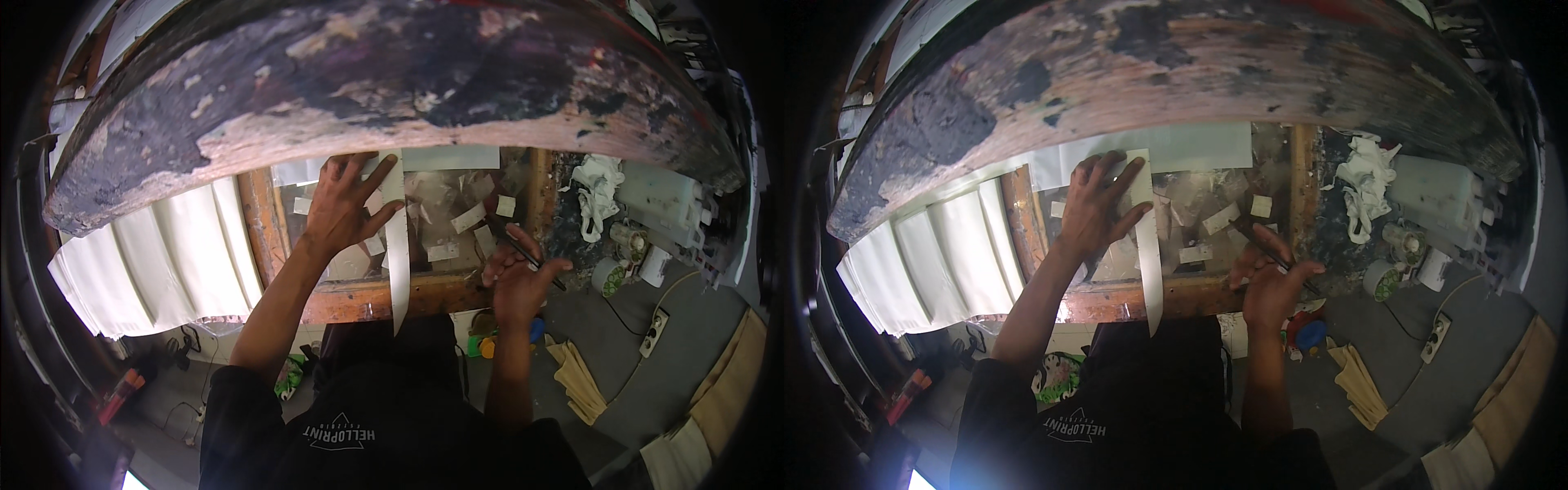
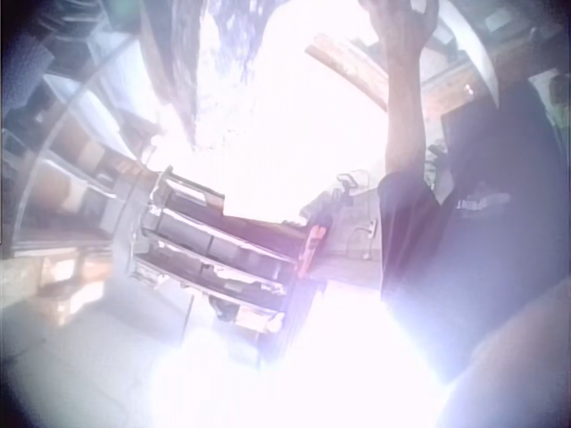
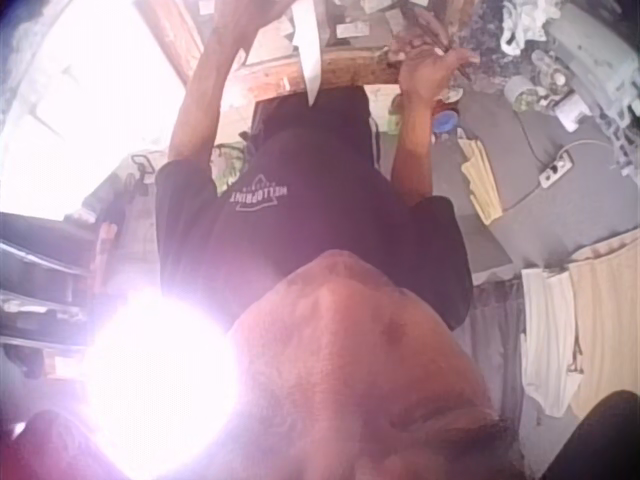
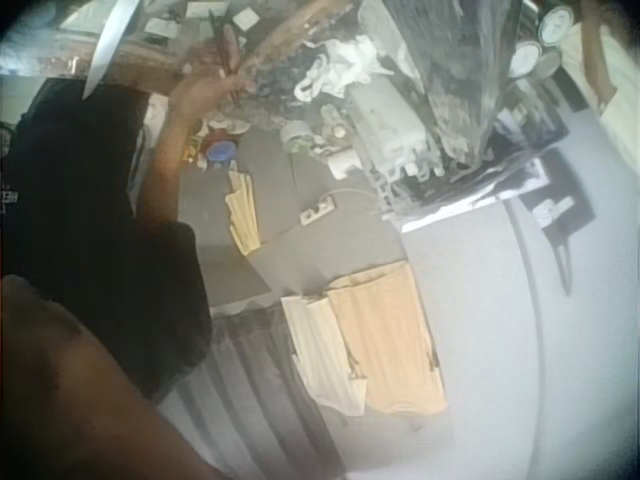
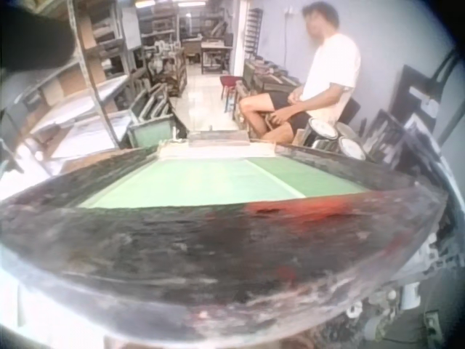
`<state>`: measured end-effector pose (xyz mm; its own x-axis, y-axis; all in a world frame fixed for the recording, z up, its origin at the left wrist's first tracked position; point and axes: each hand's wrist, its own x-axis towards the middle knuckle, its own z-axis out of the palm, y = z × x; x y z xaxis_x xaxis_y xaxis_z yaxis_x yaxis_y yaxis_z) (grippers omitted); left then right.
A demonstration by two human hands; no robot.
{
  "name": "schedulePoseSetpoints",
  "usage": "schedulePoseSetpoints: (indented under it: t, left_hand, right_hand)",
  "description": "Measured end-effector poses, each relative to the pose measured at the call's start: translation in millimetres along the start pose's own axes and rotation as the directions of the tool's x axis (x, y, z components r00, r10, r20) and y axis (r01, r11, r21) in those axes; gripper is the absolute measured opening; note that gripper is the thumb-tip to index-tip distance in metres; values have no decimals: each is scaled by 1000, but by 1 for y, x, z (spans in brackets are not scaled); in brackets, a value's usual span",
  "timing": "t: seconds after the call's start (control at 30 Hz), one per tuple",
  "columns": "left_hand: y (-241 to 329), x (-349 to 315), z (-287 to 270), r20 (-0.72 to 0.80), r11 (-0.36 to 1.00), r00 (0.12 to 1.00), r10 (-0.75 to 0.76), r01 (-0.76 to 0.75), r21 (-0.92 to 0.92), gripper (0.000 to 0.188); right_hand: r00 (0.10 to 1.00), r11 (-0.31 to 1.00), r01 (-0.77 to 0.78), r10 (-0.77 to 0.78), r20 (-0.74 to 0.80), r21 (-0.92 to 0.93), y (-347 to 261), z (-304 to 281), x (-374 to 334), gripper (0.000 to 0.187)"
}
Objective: The person places a translucent sheet onto a wooden screen printing frame, smooths it, and then uses a squeegee to press it down. They repeat this process with additional sheets, aligning and securing them on the frame.
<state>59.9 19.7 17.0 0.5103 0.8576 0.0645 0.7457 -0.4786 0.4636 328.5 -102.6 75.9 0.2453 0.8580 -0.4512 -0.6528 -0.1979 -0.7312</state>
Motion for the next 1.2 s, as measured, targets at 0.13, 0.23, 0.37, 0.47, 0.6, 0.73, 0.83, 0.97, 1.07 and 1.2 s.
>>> schedulePoseSetpoints:
  t: [0.13, 0.23, 0.37, 0.47, 0.6, 0.73, 0.83, 0.97, 1.07, 1.2]
  left_hand:
    - [0, 3, 0, -18, 1000, 999, 30, -30, 5, 70]
    - [-1, 0, 1, -38, 1000, 999, 30, -29, 12, 70]
    - [0, 3, -2, -60, 999, 997, 51, -50, 23, 64]
    - [0, 3, -1, -63, 998, 996, 56, -55, 19, 65]
    - [-2, 2, 1, -73, 998, 996, 57, -55, 31, 66]
    - [0, 2, 1, -77, 998, 996, 49, -47, 35, 66]
    - [-2, 1, 4, -51, 999, 998, 31, -30, 16, 71]
    - [-3, 1, 5, -78, 999, 996, 52, -51, 15, 70]
    - [-3, 2, 4, -84, 998, 995, 60, -58, 26, 68]
    - [-3, 1, 6, -60, 999, 997, 43, -42, 28, 71]
  right_hand:
    - [986, 977, 4, -39, -161, -215, 39, -4, 13, 55]
    - [983, 919, 68, -127, -130, -389, 55, 39, 31, 30]
    - [975, 941, 152, -192, -110, -301, 72, 72, 56, 18]
    - [965, 911, 246, -262, -4, -331, 86, 77, 69, 16]
    - [978, 894, 194, -207, 12, -405, 99, 77, 76, 15]
    - [981, 880, 177, -195, 5, -441, 99, 77, 76, 15]
    - [978, 867, 189, -209, 8, -461, 102, 76, 77, 16]
    - [977, 869, 187, -214, -7, -457, 103, 77, 78, 16]
    - [978, 843, 176, -208, -6, -508, 105, 74, 79, 16]
    - [978, 842, 173, -207, -9, -510, 106, 74, 80, 15]
